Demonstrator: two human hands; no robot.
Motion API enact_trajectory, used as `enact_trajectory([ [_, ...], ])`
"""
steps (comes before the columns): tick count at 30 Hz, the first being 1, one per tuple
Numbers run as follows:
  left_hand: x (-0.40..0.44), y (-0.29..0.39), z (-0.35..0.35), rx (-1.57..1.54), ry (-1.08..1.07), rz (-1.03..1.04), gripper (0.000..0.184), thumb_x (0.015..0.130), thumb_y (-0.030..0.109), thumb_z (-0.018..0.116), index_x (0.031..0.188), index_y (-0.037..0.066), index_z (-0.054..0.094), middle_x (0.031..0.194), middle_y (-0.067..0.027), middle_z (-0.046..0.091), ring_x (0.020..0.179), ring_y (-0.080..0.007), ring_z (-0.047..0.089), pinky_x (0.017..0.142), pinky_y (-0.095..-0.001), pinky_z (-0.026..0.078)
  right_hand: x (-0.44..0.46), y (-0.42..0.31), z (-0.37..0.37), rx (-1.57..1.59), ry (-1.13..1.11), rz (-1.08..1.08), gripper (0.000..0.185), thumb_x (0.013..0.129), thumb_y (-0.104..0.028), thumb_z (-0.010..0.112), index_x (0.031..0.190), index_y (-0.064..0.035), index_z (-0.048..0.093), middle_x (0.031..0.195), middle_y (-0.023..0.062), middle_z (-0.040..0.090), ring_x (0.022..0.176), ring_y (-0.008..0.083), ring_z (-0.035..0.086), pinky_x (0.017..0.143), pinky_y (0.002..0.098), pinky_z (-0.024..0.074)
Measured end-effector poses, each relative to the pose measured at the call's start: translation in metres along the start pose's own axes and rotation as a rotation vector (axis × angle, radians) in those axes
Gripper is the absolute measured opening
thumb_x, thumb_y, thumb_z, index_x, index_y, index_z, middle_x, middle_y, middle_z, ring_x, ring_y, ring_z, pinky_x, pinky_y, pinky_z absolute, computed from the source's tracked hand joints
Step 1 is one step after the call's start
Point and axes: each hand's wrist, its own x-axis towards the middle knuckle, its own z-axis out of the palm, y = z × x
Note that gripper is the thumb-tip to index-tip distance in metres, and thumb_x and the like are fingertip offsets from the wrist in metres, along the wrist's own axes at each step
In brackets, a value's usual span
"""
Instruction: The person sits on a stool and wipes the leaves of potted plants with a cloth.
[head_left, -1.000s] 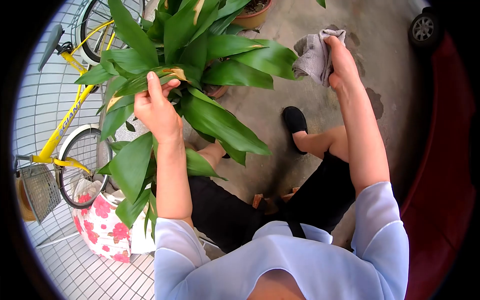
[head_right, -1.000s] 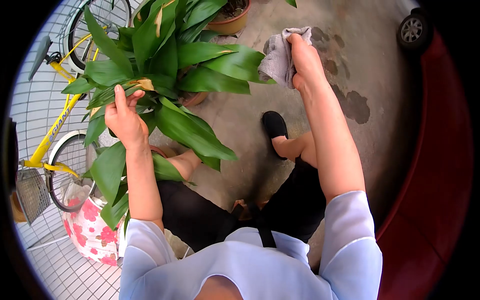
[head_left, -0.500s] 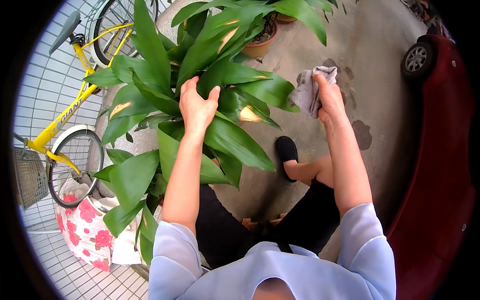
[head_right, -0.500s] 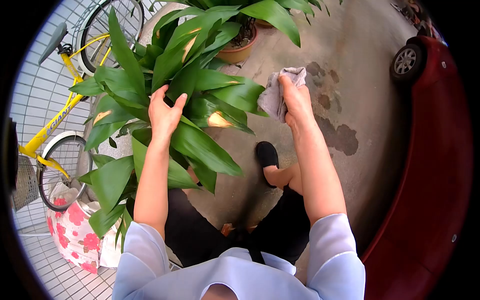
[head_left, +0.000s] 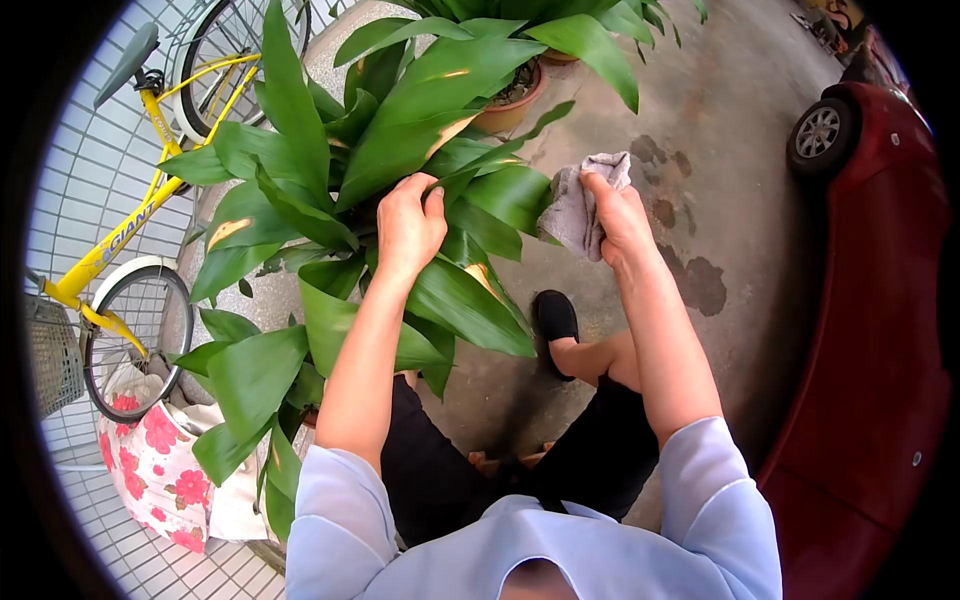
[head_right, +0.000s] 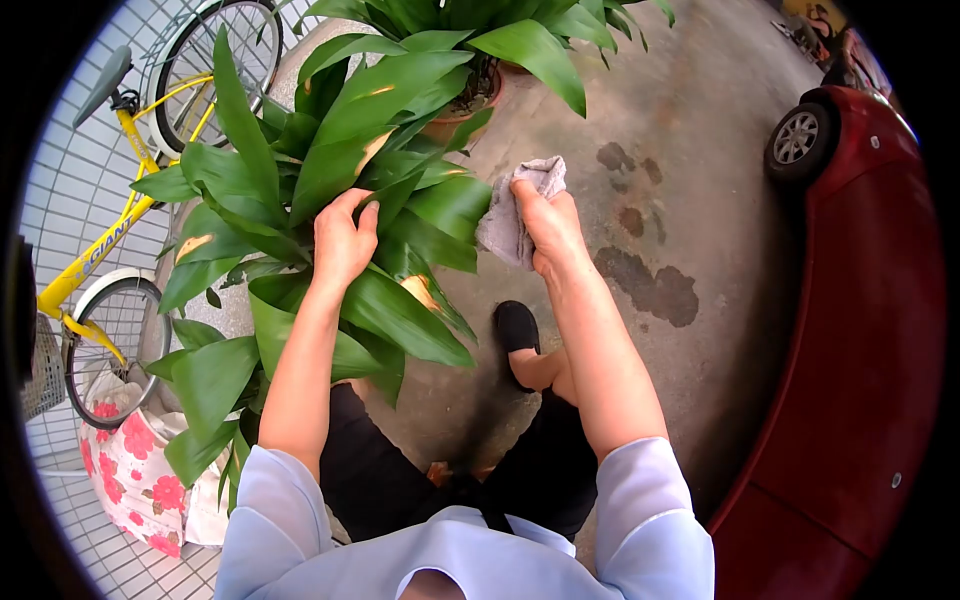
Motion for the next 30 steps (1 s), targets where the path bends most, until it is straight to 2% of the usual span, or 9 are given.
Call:
enact_trajectory([
  [9, -0.026, 0.009, -0.009, -0.011, -0.17, 0.216, 0.015, 0.069, -0.002, 0.059, 0.083, -0.002, 0.053, 0.105, -0.0195, 0.062, 0.096, -0.0373, 0.06, 0.084, -0.0411, 0.048, 0.002, 0.008, 0.0, -0.069, -0.028, -0.054, 0.029, 0.082, -0.016, 0.063, 0.101, 0.0051, 0.062, 0.091, 0.0084, 0.064, 0.077, 0.0159, 0.06, 0.066, 0.0318, 0.0488],
  [12, -0.03, 0.016, -0.016, -0.001, -0.345, 0.096, 0.015, 0.071, -0.001, 0.058, 0.085, -0.002, 0.053, 0.1, -0.0201, 0.062, 0.095, -0.0381, 0.059, 0.083, -0.0426, 0.047, -0.004, 0.004, 0.008, -0.223, -0.116, -0.085, 0.031, 0.081, -0.018, 0.063, 0.1, 0.0062, 0.062, 0.089, 0.0088, 0.064, 0.076, 0.0161, 0.06, 0.064, 0.0319, 0.0486],
  [14, -0.033, 0.03, -0.025, 0.007, -0.415, 0.064, 0.019, 0.073, 0.002, 0.059, 0.091, -0.002, 0.054, 0.097, -0.0195, 0.062, 0.092, -0.0381, 0.059, 0.082, -0.0427, 0.047, -0.006, 0.003, 0.009, -0.349, -0.158, -0.078, 0.034, 0.081, -0.023, 0.064, 0.098, 0.0066, 0.063, 0.086, 0.0103, 0.065, 0.074, 0.016, 0.059, 0.064, 0.0311, 0.0483],
  [16, -0.037, 0.032, -0.026, -0.004, -0.401, 0.19, 0.039, 0.074, 0.007, 0.066, 0.111, -0.002, 0.056, 0.105, -0.0194, 0.061, 0.099, -0.0367, 0.058, 0.086, -0.0415, 0.047, -0.009, 0.004, 0.011, -0.412, -0.215, -0.099, 0.043, 0.08, -0.029, 0.065, 0.101, 0.0086, 0.062, 0.09, 0.0154, 0.065, 0.082, 0.0195, 0.061, 0.072, 0.0325, 0.049],
  [18, -0.041, 0.039, -0.023, 0.056, -0.355, 0.271, 0.049, 0.073, 0.004, 0.068, 0.119, -0.001, 0.055, 0.114, -0.0191, 0.058, 0.104, -0.0369, 0.056, 0.093, -0.0412, 0.043, -0.027, -0.02, 0.013, -0.524, -0.367, -0.017, 0.053, 0.078, -0.032, 0.068, 0.109, 0.0096, 0.059, 0.099, 0.0185, 0.064, 0.091, 0.0217, 0.061, 0.082, 0.0331, 0.0478],
  [20, -0.042, 0.053, -0.022, 0.113, -0.269, 0.382, 0.045, 0.068, -0.001, 0.067, 0.112, -0.001, 0.059, 0.109, -0.017, 0.059, 0.102, -0.0355, 0.056, 0.094, -0.0419, 0.043, -0.026, -0.004, 0.014, -0.526, -0.508, -0.149, 0.057, 0.075, -0.033, 0.071, 0.112, 0.0078, 0.058, 0.105, 0.0181, 0.064, 0.097, 0.0231, 0.06, 0.086, 0.0329, 0.0472],
  [22, -0.041, 0.054, -0.02, 0.149, -0.229, 0.549, 0.04, 0.066, -0.004, 0.063, 0.106, -0.002, 0.061, 0.106, -0.0158, 0.06, 0.098, -0.0348, 0.058, 0.089, -0.042, 0.045, -0.021, 0.008, 0.019, -0.685, -0.638, -0.12, 0.05, 0.074, -0.027, 0.073, 0.111, 0.005, 0.06, 0.103, 0.0147, 0.065, 0.094, 0.0203, 0.061, 0.083, 0.0317, 0.048],
  [26, -0.05, 0.058, -0.027, 0.165, -0.153, 0.666, 0.034, 0.061, -0.007, 0.06, 0.095, -0.004, 0.062, 0.099, -0.0136, 0.059, 0.094, -0.0333, 0.058, 0.085, -0.0419, 0.047, -0.03, 0.021, 0.024, -0.178, -0.891, 0.14, 0.036, 0.076, -0.016, 0.074, 0.106, 0.001, 0.062, 0.098, 0.0064, 0.066, 0.087, 0.0117, 0.059, 0.077, 0.0269, 0.0486],
  [30, -0.067, 0.056, -0.034, 0.17, -0.066, 0.838, 0.031, 0.06, -0.003, 0.066, 0.09, -0.004, 0.065, 0.085, -0.012, 0.058, 0.077, -0.0282, 0.059, 0.074, -0.0415, 0.051, -0.034, -0.011, 0.012, -0.546, -1.072, -0.004, 0.031, 0.078, -0.022, 0.074, 0.1, -0.0011, 0.066, 0.09, 0.0031, 0.066, 0.081, 0.0099, 0.058, 0.072, 0.0262, 0.0478],
])
